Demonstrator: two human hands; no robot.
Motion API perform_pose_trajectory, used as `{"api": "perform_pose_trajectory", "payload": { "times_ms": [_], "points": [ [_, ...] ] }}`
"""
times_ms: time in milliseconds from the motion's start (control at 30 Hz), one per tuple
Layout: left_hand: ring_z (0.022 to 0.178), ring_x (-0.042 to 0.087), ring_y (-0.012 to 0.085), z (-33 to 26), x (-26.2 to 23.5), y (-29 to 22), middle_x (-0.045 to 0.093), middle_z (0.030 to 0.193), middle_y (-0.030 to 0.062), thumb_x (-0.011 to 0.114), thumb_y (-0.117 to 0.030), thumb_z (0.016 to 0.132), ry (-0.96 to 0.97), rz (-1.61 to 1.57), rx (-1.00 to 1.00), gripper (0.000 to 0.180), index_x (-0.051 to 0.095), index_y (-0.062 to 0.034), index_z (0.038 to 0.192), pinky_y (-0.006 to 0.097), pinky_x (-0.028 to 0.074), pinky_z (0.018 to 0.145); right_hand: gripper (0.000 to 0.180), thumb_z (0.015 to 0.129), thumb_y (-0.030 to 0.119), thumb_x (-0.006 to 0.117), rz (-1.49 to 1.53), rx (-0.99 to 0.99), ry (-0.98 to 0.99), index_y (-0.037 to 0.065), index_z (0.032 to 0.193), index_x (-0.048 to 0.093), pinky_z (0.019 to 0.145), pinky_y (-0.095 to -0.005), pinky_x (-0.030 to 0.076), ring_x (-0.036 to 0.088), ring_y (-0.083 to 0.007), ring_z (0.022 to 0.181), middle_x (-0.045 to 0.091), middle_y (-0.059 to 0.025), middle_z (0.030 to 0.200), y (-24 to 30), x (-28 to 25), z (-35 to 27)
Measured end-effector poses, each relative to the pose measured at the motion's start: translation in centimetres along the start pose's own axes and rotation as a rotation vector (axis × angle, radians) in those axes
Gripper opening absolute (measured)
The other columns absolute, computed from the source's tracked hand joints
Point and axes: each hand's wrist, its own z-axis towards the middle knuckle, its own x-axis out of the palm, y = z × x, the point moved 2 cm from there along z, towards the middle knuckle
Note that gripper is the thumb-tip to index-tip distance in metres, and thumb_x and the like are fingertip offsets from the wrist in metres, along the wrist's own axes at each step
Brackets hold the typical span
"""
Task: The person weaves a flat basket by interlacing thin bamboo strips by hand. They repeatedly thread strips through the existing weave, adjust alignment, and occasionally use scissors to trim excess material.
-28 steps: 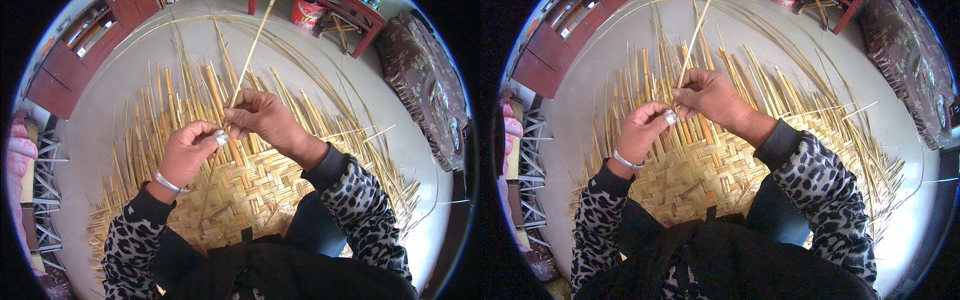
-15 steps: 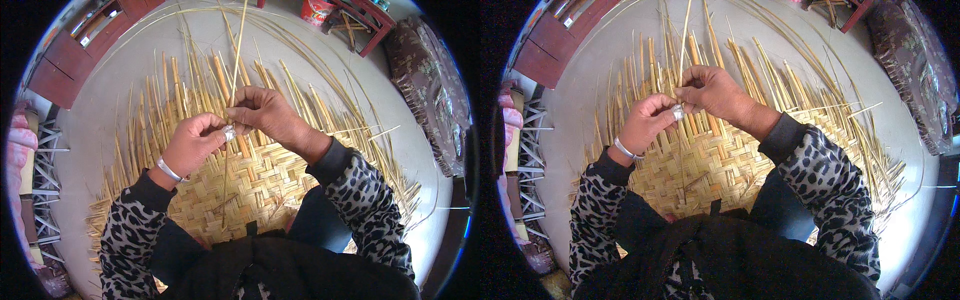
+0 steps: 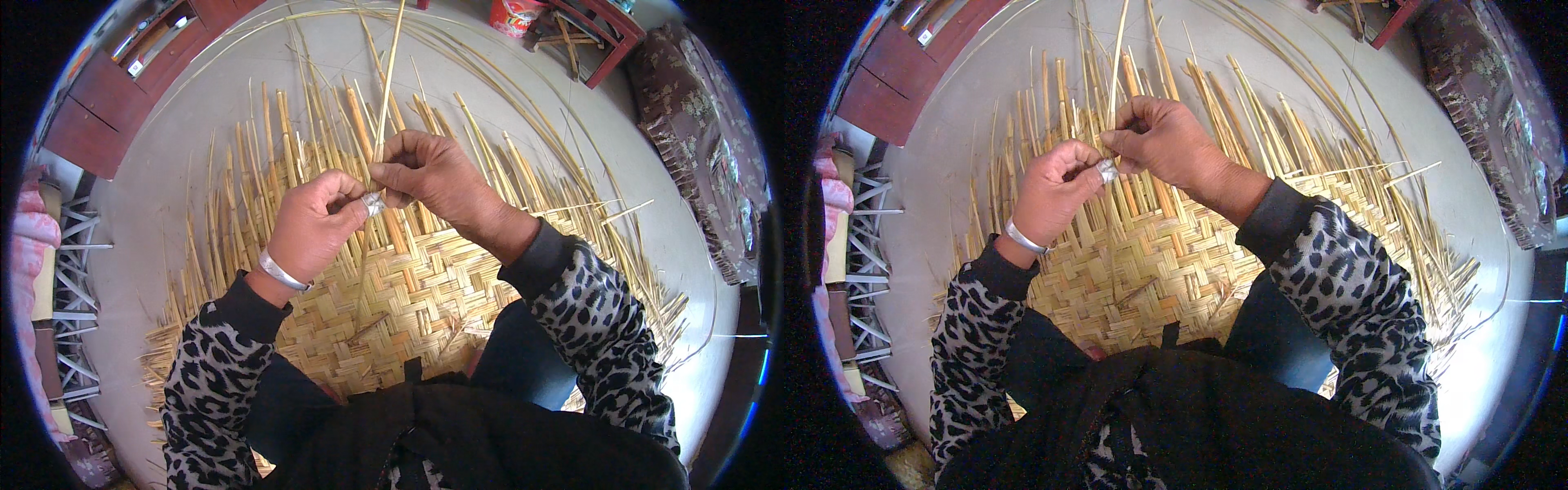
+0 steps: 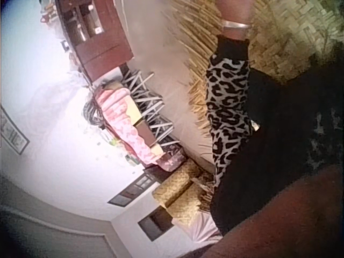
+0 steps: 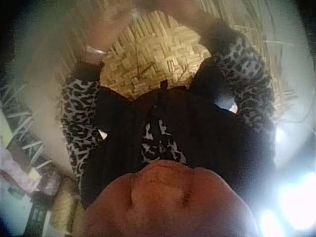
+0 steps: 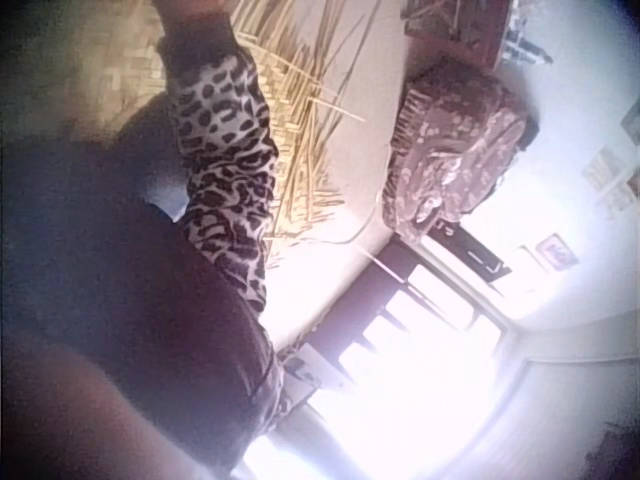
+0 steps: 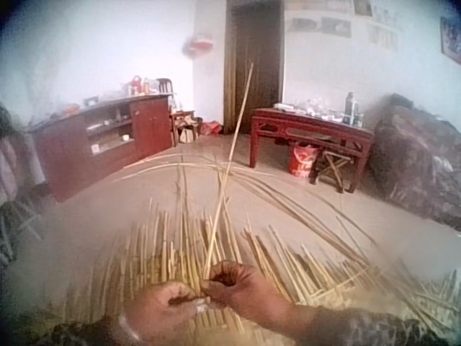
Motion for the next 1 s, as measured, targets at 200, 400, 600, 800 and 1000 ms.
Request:
{"api": "perform_pose_trajectory", "payload": {
  "times_ms": [200,400,600,800,1000],
  "points": [
    [0.072,0.056,0.0055,-0.2,0.0,0.4,0.061,0.085,0.0004,0.06,-0.005,0.091,0.024,0.058,0.027,0.01,0.056,-0.0008,0.099,0.021,0.047,0.065,0.017,0.087,0.014,0.071,-0.062,0.064,0.015,0.001,0.09,0.06,0.061,-0.0212,0.048,0.058,-0.0072,0.066,0.061,-0.0015,0.075,0.0,0.2,-0.3],
    [0.073,0.058,0.0068,-0.2,-0.7,0.4,0.062,0.084,0.0001,0.065,-0.014,0.09,0.142,-0.244,-0.226,0.015,0.062,-0.0012,0.097,0.023,0.051,0.067,0.014,0.087,0.013,0.071,0.01,0.026,0.112,0.003,0.09,0.061,0.06,-0.0204,0.046,0.056,-0.0063,0.066,0.062,-0.0007,0.076,-0.1,0.3,-0.5],
    [0.072,0.057,0.0068,-0.4,-1.0,0.1,0.062,0.085,-0.0006,0.065,-0.017,0.091,0.176,-0.382,-0.251,0.016,0.063,-0.0023,0.097,0.022,0.05,0.065,0.012,0.088,0.014,0.07,0.057,-0.031,0.159,0.004,0.089,0.062,0.061,-0.0201,0.046,0.056,-0.0054,0.065,0.063,0.0005,0.077,-0.1,0.0,-0.4],
    [0.069,0.054,0.0059,-0.4,0.0,0.2,0.061,0.082,0.0008,0.065,-0.01,0.09,0.054,-0.072,-0.042,0.012,0.058,-0.0005,0.09,0.022,0.046,0.06,0.014,0.089,0.015,0.069,-0.018,0.012,0.119,0.002,0.092,0.063,0.062,-0.0205,0.047,0.057,-0.0058,0.066,0.063,-0.0006,0.078,-0.1,0.5,-0.5],
    [0.061,0.055,0.0073,-0.3,0.4,0.7,0.059,0.07,0.0024,0.065,-0.015,0.09,0.044,0.114,-0.061,0.018,0.062,0.0026,0.087,0.024,0.047,0.055,0.015,0.09,0.015,0.067,-0.196,-0.054,-0.031,0.001,0.095,0.064,0.065,-0.0222,0.049,0.057,-0.008,0.068,0.063,-0.002,0.079,0.5,0.4,-0.8]
  ]
}}
